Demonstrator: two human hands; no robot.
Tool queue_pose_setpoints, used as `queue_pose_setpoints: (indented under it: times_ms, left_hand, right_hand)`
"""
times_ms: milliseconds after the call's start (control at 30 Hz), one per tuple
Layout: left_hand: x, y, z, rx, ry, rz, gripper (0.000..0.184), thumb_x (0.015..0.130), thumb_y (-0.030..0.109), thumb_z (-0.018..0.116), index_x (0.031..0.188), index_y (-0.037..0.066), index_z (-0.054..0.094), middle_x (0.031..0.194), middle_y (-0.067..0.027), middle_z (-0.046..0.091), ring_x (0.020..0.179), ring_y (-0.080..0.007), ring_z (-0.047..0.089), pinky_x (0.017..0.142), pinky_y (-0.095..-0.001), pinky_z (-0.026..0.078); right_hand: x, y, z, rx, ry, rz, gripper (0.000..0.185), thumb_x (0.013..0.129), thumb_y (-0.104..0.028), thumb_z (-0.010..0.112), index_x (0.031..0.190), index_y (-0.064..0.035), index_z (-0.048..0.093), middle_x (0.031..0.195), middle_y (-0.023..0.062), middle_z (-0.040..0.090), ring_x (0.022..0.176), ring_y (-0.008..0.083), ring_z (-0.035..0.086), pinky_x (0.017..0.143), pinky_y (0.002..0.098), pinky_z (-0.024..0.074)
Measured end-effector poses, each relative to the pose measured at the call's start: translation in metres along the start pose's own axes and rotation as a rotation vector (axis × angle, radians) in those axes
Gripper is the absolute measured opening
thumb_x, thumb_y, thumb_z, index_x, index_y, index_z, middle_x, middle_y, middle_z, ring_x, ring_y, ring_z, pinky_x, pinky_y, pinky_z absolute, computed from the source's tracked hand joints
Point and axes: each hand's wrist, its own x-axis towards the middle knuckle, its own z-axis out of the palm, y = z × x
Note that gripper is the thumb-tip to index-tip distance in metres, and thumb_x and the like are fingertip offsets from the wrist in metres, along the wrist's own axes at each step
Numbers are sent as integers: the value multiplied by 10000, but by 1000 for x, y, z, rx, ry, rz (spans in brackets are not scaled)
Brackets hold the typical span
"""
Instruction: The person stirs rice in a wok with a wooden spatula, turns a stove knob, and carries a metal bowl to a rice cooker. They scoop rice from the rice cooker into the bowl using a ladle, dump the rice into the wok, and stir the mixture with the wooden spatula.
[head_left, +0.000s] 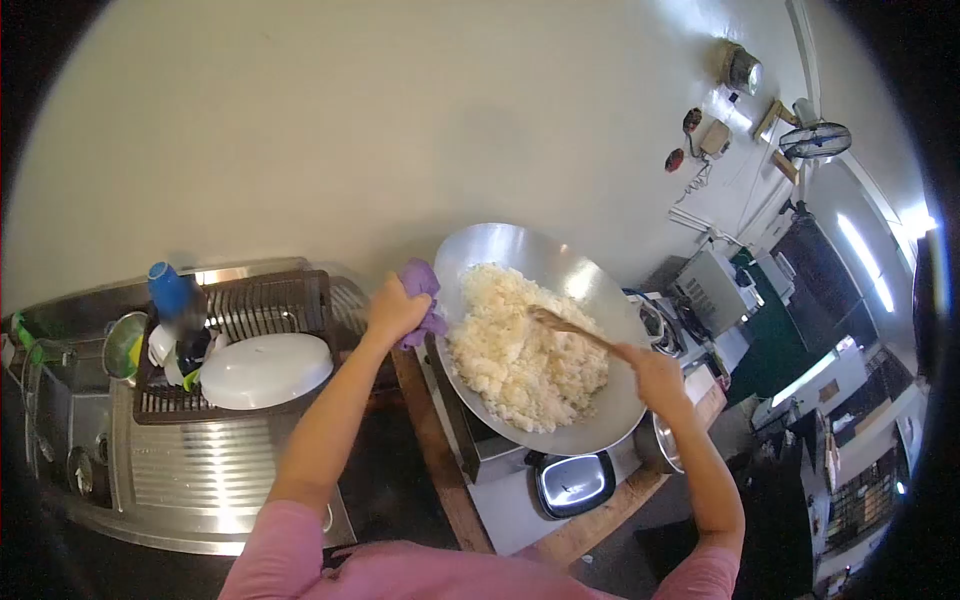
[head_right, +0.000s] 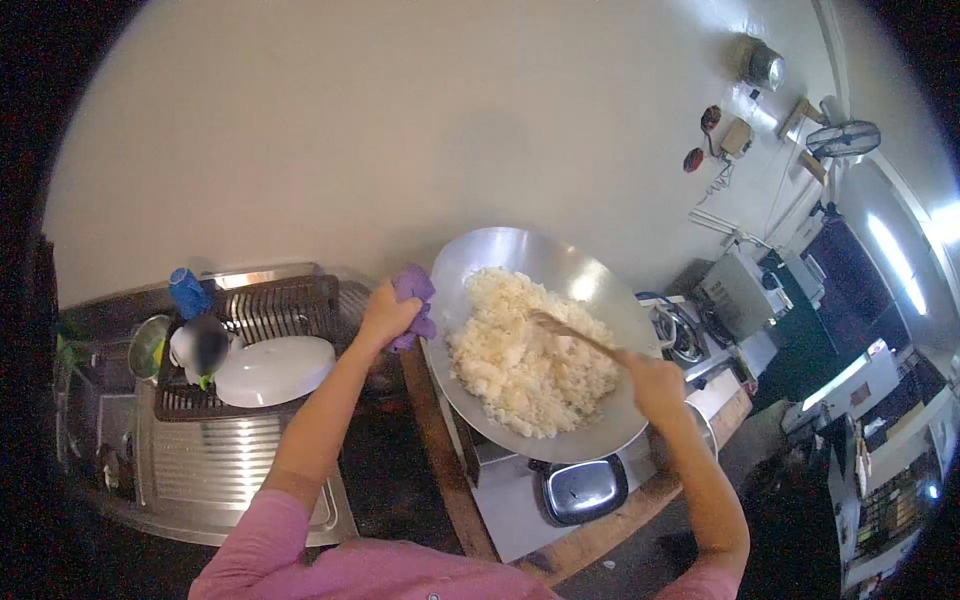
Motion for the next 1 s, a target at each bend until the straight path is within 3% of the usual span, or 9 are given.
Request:
queue_pose_setpoints:
  times_ms: [133, 267, 333, 400, 500, 633, 733, 967, 1000]
  left_hand:
    - [1, 1, -1, -5, 2, 3, 531, 640, 276, 594, 1008, -82, 460, 948, -289, 572, 920, -420, 559, 816, -444, 437]
    - [-2, 4, -2, 4, 19, -15, 534, 637, 263, 606, 1018, -80, 454, 933, -281, 573, 907, -413, 563, 812, -430, 441]
    - [-1, 0, 1, -14, 15, 2, 536, 638, 259, 607, 1023, -79, 451, 938, -279, 571, 910, -413, 562, 815, -425, 439]
    - [1, 0, 2, -52, -4, 21, 538, 641, 257, 606, 1031, -78, 447, 955, -281, 568, 922, -414, 559, 826, -423, 434]
    - [-3, 9, -3, -21, -20, -19, 539, 643, 257, 600, 1036, -77, 444, 974, -287, 564, 940, -417, 553, 834, -429, 427]
    - [-7, 11, -8, -39, -19, -27, 531, 647, 257, 587, 1034, -78, 445, 987, -294, 558, 956, -415, 548, 839, -433, 423]
    - [-4, 7, -3, -28, -9, -33, 526, 649, 258, 582, 1031, -79, 449, 996, -296, 555, 964, -412, 546, 834, -431, 425]
    - [1, -2, 0, -41, -27, -12, 524, 644, 259, 589, 1020, -80, 457, 1000, -300, 553, 958, -414, 546, 825, -433, 429]
    - [5, -6, 3, -55, -30, 4, 524, 642, 259, 590, 1019, -80, 457, 995, -300, 555, 954, -415, 548, 823, -433, 430]
  right_hand:
    - [-24, 25, -31, -89, -216, 451, 352, 771, -161, 513, 1115, -190, 577, 887, 127, 639, 835, 307, 615, 699, 426, 482]
    - [-28, 82, 62, 251, -177, 501, 244, 811, -273, 565, 972, -114, 659, 848, 177, 641, 777, 325, 622, 667, 403, 466]
    - [-3, 74, 86, 398, -225, 458, 265, 830, -271, 557, 1019, -106, 641, 855, 164, 648, 746, 250, 627, 667, 353, 468]
    - [29, 56, 120, 631, 125, 93, 271, 843, -276, 556, 1017, -87, 640, 758, 135, 656, 653, 171, 596, 632, 309, 460]
    - [77, 19, 144, 724, 151, 88, 287, 857, -307, 546, 992, -74, 645, 660, 136, 601, 580, 145, 561, 568, 340, 429]
    - [105, -33, 99, 551, 39, 143, 241, 872, -263, 504, 969, -90, 641, 694, 178, 564, 590, 184, 580, 538, 396, 400]
    - [86, -44, 73, 208, 184, -52, 203, 856, -194, 479, 985, -137, 625, 706, 172, 587, 630, 263, 607, 556, 405, 438]
    - [8, -2, -20, -176, -117, 215, 268, 842, -166, 461, 1066, -231, 593, 799, 161, 620, 734, 334, 615, 648, 449, 482]
    - [-6, 5, -32, -166, -133, 230, 245, 800, -152, 495, 1016, -161, 611, 797, 169, 625, 734, 335, 620, 656, 444, 490]
